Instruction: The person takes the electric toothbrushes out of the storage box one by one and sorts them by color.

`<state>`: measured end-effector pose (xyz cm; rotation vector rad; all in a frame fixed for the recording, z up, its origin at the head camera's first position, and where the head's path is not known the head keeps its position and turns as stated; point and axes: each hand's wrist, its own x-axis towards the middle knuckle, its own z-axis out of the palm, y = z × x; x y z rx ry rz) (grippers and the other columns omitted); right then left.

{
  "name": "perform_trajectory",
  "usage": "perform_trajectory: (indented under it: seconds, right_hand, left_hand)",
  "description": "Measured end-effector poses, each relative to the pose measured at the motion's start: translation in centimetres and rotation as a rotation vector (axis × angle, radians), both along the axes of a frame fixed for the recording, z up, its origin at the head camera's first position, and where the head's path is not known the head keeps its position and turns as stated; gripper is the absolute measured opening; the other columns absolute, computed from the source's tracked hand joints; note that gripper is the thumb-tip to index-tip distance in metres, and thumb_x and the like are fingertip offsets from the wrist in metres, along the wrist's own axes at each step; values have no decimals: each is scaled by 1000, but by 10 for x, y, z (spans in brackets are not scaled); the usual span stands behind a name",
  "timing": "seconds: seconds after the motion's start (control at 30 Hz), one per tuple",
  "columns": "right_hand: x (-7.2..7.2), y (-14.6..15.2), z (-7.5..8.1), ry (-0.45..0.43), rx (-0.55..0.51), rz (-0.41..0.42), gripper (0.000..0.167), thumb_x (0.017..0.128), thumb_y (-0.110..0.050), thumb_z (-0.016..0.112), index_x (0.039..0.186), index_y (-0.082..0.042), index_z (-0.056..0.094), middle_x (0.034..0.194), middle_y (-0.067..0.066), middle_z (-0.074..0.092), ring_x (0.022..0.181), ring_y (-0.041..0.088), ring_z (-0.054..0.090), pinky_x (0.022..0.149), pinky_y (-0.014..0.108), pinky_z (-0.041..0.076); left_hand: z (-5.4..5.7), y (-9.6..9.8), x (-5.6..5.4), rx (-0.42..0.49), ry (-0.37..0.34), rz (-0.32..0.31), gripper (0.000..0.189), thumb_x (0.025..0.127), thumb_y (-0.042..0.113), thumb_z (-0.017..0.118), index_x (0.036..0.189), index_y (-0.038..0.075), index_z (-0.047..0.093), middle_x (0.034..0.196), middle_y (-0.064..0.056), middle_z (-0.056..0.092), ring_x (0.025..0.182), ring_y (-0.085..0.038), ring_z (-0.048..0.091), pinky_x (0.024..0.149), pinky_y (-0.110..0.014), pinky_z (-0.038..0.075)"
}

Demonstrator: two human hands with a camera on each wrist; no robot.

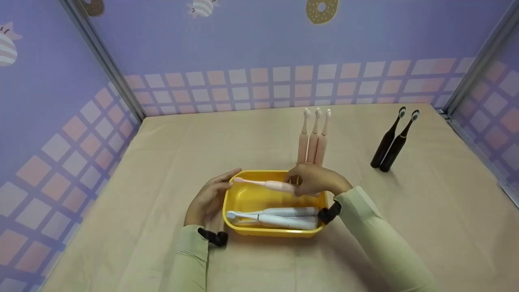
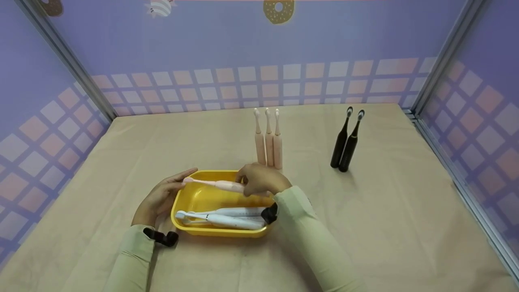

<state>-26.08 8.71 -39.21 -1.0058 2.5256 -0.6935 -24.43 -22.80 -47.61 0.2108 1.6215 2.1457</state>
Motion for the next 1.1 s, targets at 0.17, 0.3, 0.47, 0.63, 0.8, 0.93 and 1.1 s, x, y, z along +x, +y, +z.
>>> perform_trajectory:
  seconds: [0.17,0.3,0.47,0.63,0.8,0.93,1.1]
  right_hand:
    - [2,5,4,17,-70,-22,35,79,-2,72,114,-4,70,98,9,71,83,17,63,76,34,56]
    - [2,9,4,49,-129,-34,35,79,-2,71,114,-4,70,98,10,71,82,17,63,77,35,55]
    - [0,13,3,80,-200,-74,33,76,-2,70,109,-5,71,92,9,71,80,19,61,76,36,54]
    - [-2,17,2,74,-276,-134,32,77,0,68,109,-2,69,94,13,71,87,24,65,84,44,55]
    - [-4,20,1,70,-349,-203,30,79,-2,69,109,-1,68,98,16,70,90,27,65,84,45,56]
    - [-4,24,1,50,-405,-270,32,79,-4,71,110,0,67,101,17,69,92,27,64,84,43,56]
    - [-4,28,-2,66,-490,-315,33,80,-5,71,112,2,64,102,19,67,93,28,62,87,45,55]
  left_hand:
    - [0,0,0,-7,-1,13,52,99,5,40,150,6,32,155,-12,32,141,-28,34,113,-38,35]
    - [0,0,0,0,7,19,52,98,4,42,149,8,35,156,-9,31,141,-27,34,113,-37,35]
    - [1,1,2,-16,10,28,53,97,7,46,148,10,38,152,-8,39,136,-27,41,110,-36,40]
    - [2,1,2,-15,-6,31,53,96,8,48,148,10,38,151,-9,40,136,-29,41,109,-38,40]
    - [2,0,1,-24,-4,28,53,96,8,48,148,10,38,153,-11,37,138,-30,39,110,-38,39]
    - [2,0,1,-24,5,19,53,97,6,46,149,9,36,153,-13,36,138,-31,39,110,-38,40]
    - [2,0,1,-21,19,3,53,98,4,43,150,8,34,153,-15,35,137,-31,40,110,-38,40]
